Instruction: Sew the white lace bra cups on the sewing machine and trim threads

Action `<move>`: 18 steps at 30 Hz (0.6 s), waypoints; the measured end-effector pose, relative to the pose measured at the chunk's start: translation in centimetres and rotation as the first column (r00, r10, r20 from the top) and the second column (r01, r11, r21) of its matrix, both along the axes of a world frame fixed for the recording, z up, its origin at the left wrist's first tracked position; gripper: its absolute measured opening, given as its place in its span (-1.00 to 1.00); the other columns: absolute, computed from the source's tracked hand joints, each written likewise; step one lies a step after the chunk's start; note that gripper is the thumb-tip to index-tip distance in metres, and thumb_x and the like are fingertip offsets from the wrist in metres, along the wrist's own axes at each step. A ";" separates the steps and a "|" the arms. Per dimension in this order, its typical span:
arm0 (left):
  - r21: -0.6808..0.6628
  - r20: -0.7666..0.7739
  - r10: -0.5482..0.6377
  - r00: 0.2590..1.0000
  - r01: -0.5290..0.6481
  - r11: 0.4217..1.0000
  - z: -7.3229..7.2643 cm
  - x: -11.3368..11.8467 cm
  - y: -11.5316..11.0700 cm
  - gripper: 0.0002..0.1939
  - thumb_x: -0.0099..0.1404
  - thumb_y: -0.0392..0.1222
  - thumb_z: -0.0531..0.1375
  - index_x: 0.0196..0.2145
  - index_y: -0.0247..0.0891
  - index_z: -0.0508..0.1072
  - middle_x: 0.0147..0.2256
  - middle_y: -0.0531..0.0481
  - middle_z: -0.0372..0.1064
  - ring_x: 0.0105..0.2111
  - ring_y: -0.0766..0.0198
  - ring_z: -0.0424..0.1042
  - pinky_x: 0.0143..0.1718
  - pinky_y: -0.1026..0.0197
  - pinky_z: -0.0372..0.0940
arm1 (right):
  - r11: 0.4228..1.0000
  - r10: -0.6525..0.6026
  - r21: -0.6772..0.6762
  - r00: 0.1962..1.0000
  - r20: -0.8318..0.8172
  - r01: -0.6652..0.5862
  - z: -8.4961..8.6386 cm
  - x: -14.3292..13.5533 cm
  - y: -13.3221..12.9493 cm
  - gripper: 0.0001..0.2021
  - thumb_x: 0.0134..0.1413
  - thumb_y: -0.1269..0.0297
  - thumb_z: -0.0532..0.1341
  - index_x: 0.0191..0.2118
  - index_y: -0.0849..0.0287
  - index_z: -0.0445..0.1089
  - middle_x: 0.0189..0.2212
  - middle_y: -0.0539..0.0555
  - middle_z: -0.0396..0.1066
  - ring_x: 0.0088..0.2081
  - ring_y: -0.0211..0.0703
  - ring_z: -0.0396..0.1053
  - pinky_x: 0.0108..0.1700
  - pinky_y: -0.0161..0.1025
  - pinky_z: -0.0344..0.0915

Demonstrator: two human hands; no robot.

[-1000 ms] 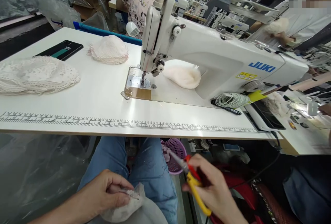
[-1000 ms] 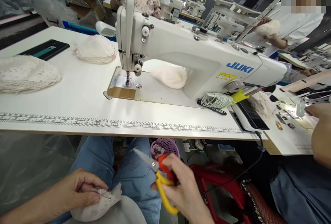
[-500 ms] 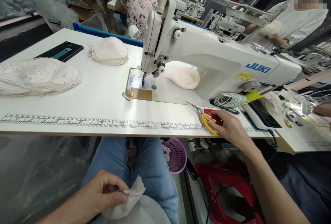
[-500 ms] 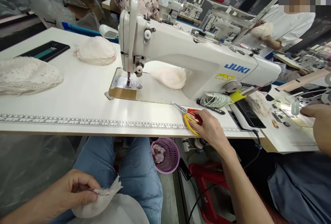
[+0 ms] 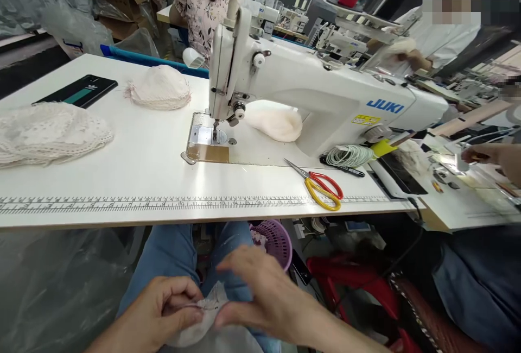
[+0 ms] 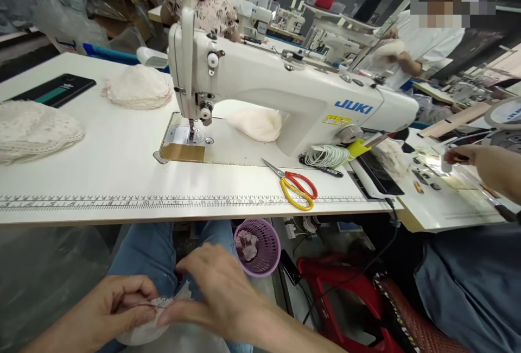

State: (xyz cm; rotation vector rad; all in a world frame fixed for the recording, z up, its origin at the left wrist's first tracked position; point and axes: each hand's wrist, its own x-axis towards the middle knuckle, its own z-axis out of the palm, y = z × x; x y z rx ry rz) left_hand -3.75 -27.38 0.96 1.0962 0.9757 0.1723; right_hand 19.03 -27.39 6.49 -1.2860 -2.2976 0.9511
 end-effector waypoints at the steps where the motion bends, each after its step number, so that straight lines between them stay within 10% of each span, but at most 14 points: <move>1: 0.039 0.000 0.003 1.000 -0.003 0.999 0.1 0.0 0.0 -0.57 0.11 0.21 0.19 -0.47 -0.24 0.28 -0.64 0.21 0.04 -0.59 0.40 -0.08 -0.55 0.30 -0.18 | 0.996 0.053 -0.071 0.998 -0.021 -0.054 -0.6 -1.4 -0.1 -0.59 -0.05 0.01 0.36 -0.14 0.15 0.39 -0.24 0.04 0.45 -0.17 -0.16 0.38 -0.08 -0.29 0.22; 10: 0.057 0.089 0.083 0.993 -0.089 0.994 -0.2 -1.6 0.3 -0.53 0.09 0.27 0.20 -0.45 -0.22 0.26 -0.69 0.30 -0.16 -0.62 0.42 -0.19 -0.58 0.31 -0.23 | 0.883 -0.032 -0.462 0.973 -0.230 -0.080 -3.0 -3.2 1.9 -0.80 0.00 0.13 0.34 -0.38 0.18 0.47 -0.48 -0.05 0.43 -0.42 -0.29 0.33 -0.31 -0.38 0.21; 18: -0.014 0.131 0.102 0.986 -0.101 0.995 -1.0 -2.6 0.6 -0.61 0.01 0.10 0.28 -0.40 -0.30 0.38 -0.61 0.16 0.16 -0.56 0.38 0.03 -0.52 0.32 -0.09 | 0.803 -0.116 -0.593 0.961 -0.250 -0.057 -2.1 -4.0 2.7 -0.68 -0.12 0.00 0.37 -0.43 0.19 0.46 -0.50 -0.04 0.36 -0.40 -0.26 0.26 -0.30 -0.36 0.22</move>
